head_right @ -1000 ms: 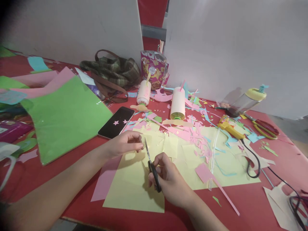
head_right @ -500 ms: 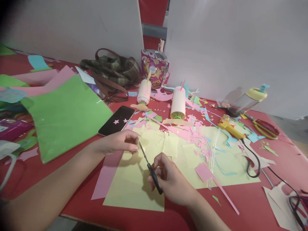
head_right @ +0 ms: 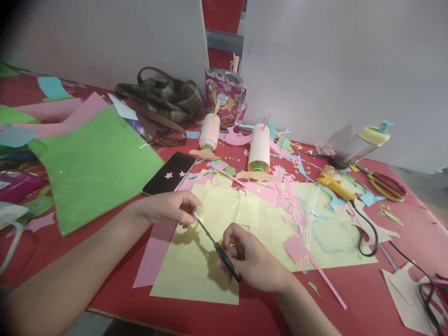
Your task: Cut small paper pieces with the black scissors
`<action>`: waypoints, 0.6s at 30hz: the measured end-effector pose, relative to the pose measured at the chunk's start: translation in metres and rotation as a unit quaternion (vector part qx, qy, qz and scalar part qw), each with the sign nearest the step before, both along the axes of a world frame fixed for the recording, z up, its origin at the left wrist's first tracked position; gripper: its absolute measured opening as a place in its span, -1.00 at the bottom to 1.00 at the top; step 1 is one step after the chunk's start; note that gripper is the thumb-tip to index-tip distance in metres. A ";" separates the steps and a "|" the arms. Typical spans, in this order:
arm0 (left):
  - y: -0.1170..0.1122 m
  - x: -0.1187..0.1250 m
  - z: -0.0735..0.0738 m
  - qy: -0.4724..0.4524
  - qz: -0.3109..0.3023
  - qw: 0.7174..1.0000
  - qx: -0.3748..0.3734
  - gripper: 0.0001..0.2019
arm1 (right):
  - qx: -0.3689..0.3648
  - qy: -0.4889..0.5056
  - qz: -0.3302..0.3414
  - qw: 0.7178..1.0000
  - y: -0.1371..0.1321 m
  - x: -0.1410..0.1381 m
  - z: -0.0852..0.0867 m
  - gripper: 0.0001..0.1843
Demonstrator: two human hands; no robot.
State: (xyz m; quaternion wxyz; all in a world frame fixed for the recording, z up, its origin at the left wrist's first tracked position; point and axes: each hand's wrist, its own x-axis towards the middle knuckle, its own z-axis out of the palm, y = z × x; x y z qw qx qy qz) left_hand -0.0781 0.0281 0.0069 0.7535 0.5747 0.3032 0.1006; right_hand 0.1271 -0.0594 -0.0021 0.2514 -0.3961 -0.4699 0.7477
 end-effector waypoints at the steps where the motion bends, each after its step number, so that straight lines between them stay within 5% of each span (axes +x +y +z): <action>1: 0.000 -0.001 0.000 0.001 -0.008 1.000 0.001 -0.91 | -0.002 -0.002 0.000 1.000 0.000 0.000 0.000 -0.77; 18: 0.003 -0.001 -0.012 0.058 -0.085 0.995 0.001 -0.91 | 0.040 -0.121 0.050 0.991 0.005 0.006 0.007 -0.77</action>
